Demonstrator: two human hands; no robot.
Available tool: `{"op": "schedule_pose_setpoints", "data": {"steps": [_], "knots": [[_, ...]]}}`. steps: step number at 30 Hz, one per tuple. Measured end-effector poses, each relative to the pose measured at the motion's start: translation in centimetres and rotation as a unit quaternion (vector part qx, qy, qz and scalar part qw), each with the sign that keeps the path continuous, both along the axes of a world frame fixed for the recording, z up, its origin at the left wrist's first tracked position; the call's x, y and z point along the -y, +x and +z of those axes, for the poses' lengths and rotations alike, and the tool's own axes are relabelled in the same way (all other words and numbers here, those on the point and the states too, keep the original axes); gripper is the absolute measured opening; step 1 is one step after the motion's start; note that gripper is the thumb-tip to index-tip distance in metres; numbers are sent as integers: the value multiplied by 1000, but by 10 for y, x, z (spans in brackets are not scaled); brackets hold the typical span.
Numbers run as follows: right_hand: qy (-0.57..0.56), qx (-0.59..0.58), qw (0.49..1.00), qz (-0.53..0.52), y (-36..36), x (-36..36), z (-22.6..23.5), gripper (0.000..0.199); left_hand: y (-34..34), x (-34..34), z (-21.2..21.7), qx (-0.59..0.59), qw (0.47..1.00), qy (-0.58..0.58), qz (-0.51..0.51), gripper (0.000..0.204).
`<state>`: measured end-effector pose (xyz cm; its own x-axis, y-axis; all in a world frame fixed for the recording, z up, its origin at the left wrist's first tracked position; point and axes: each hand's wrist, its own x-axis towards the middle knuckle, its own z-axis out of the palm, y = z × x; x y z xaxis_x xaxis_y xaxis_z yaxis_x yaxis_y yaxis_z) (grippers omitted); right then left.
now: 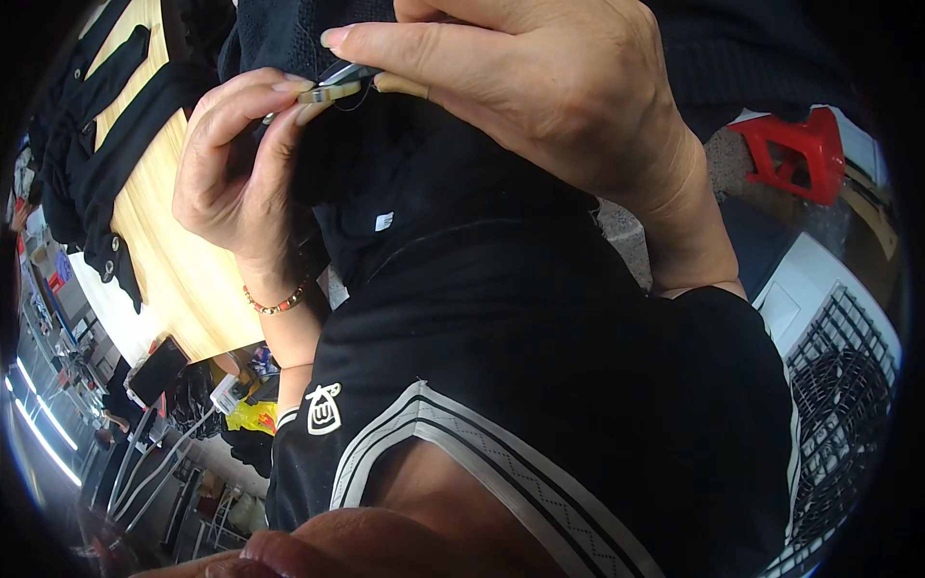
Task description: The person trims loose threads around the buttons and edges of black garments using thread snips, sets them aside, and picks up another garment from a pile to trim.
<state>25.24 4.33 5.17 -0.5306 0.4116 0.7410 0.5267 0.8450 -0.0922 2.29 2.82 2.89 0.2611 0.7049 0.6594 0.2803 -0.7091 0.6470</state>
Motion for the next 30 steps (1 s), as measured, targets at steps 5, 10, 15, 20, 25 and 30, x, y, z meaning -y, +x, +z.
{"op": "schedule_pose_setpoints", "data": {"steps": [5, 10, 15, 20, 25, 30], "knots": [[-8, -18, 1000, 10, -4, 1, 1, 31, -1, -1, -2, 4, 1000, 10, -1, 19], [-90, -92, 990, 56, 0, -1, -13, 30, 0, -2, -3, 11, 1000, 14, -5, 19], [-173, -115, 978, 10, 5, 0, 0, 40, 6, 6, -5, 136, 980, -146, -7, 19], [-118, -117, 986, 13, 2, 4, 6, 42, 8, 5, 3, 292, 895, -336, -36, 16], [-110, -29, 992, 52, 4, 11, 10, 46, 8, 2, 8, 306, 887, -345, -41, 17], [-90, -4, 996, -24, 0, 11, 1, 43, 10, 3, 7, 316, 885, -339, -45, 17]]}}
